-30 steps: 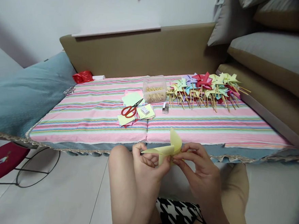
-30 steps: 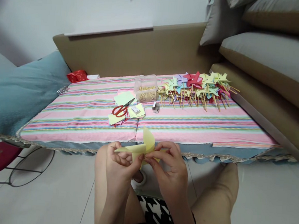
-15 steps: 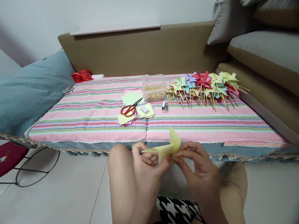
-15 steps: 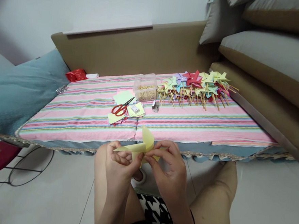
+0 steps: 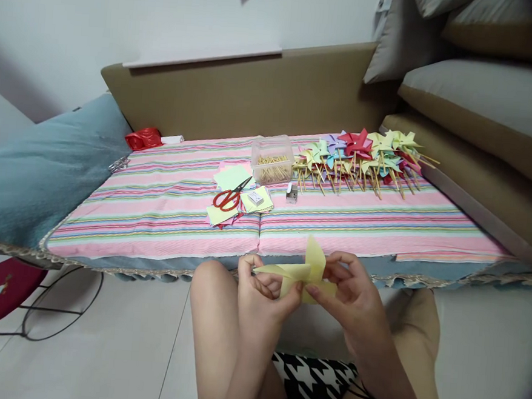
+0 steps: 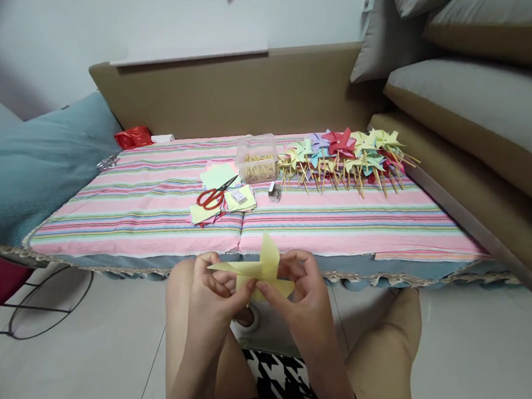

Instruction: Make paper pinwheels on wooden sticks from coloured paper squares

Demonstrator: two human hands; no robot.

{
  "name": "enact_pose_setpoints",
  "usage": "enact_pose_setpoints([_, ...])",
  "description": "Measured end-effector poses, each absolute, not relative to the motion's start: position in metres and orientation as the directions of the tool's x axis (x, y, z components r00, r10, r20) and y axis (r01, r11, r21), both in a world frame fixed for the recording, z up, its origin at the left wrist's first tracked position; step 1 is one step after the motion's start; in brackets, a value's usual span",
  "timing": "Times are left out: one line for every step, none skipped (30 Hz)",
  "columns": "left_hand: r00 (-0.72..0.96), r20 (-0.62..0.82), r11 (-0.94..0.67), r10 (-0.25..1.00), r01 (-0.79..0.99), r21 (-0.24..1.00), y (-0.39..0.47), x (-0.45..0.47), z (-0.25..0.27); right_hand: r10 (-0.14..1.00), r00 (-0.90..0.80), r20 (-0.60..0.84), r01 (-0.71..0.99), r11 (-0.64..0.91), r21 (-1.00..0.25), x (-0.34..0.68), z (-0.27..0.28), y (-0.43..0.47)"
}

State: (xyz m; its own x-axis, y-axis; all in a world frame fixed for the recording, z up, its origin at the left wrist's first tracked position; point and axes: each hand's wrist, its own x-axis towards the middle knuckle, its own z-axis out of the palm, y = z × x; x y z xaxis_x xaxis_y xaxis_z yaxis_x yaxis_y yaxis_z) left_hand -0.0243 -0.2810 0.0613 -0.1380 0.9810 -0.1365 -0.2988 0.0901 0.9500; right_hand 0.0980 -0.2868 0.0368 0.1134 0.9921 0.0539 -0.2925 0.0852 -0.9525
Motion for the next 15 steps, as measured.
enact_pose_setpoints([-0.123, -0.147, 0.107, 0.981, -0.282, 0.953, -0.281, -0.0254, 0.0614, 0.995, 0.098, 0.013, -0.326, 0.045, -0.944, 0.0985, 0.0371, -0.2872])
enact_pose_setpoints([-0.11, -0.156, 0.122, 0.982, -0.268, 0.956, -0.281, -0.0266, 0.0616, 0.996, 0.087, -0.02, -0.348, 0.012, -0.937, 0.0991, 0.0373, -0.2876])
enact_pose_setpoints([-0.098, -0.162, 0.132, 0.982, -0.26, 0.957, -0.281, -0.0278, 0.0618, 0.996, 0.076, -0.047, -0.358, -0.017, -0.934, 0.0997, 0.0374, -0.2879])
enact_pose_setpoints([-0.087, -0.163, 0.136, 0.983, -0.255, 0.957, -0.2811, -0.0288, 0.062, 0.996, 0.069, -0.063, -0.359, -0.034, -0.933, 0.1003, 0.0377, -0.2881])
enact_pose_setpoints([-0.078, -0.16, 0.136, 0.984, -0.251, 0.958, -0.2813, -0.0296, 0.0622, 0.995, 0.068, -0.066, -0.354, -0.038, -0.934, 0.1007, 0.0381, -0.2883])
enact_pose_setpoints([-0.073, -0.154, 0.132, 0.985, -0.246, 0.96, -0.2815, -0.0302, 0.0625, 0.995, 0.071, -0.064, -0.346, -0.035, -0.938, 0.1008, 0.0388, -0.2885])
enact_pose_setpoints([-0.071, -0.149, 0.128, 0.986, -0.237, 0.963, -0.2817, -0.0306, 0.0628, 0.995, 0.078, -0.058, -0.338, -0.029, -0.941, 0.1007, 0.0395, -0.2888])
enact_pose_setpoints([-0.073, -0.145, 0.125, 0.987, -0.227, 0.966, -0.2819, -0.0307, 0.063, 0.995, 0.085, -0.054, -0.332, -0.023, -0.943, 0.1003, 0.0404, -0.289])
enact_pose_setpoints([-0.077, -0.144, 0.124, 0.987, -0.22, 0.968, -0.2821, -0.0306, 0.0632, 0.994, 0.095, -0.053, -0.326, -0.019, -0.945, 0.0997, 0.0414, -0.2892])
enact_pose_setpoints([-0.083, -0.146, 0.125, 0.986, -0.218, 0.968, -0.2821, -0.0303, 0.0632, 0.993, 0.107, -0.054, -0.319, -0.017, -0.948, 0.099, 0.0423, -0.2893])
enact_pose_setpoints([-0.088, -0.149, 0.126, 0.985, -0.222, 0.967, -0.2819, -0.0299, 0.0632, 0.992, 0.116, -0.055, -0.31, -0.017, -0.951, 0.0983, 0.0431, -0.2894])
enact_pose_setpoints([-0.092, -0.15, 0.126, 0.984, -0.228, 0.965, -0.2816, -0.0296, 0.063, 0.991, 0.123, -0.056, -0.299, -0.017, -0.954, 0.0977, 0.0437, -0.2895])
enact_pose_setpoints([-0.092, -0.147, 0.122, 0.985, -0.24, 0.963, -0.2812, -0.0293, 0.0628, 0.99, 0.127, -0.057, -0.288, -0.018, -0.957, 0.0972, 0.044, -0.2895])
enact_pose_setpoints([-0.089, -0.144, 0.117, 0.986, -0.253, 0.96, -0.2807, -0.0292, 0.0624, 0.99, 0.128, -0.056, -0.28, -0.018, -0.96, 0.097, 0.0441, -0.2894])
enact_pose_setpoints([-0.085, -0.141, 0.114, 0.986, -0.265, 0.957, -0.2802, -0.0292, 0.062, 0.99, 0.129, -0.055, -0.276, -0.017, -0.961, 0.097, 0.0439, -0.2893])
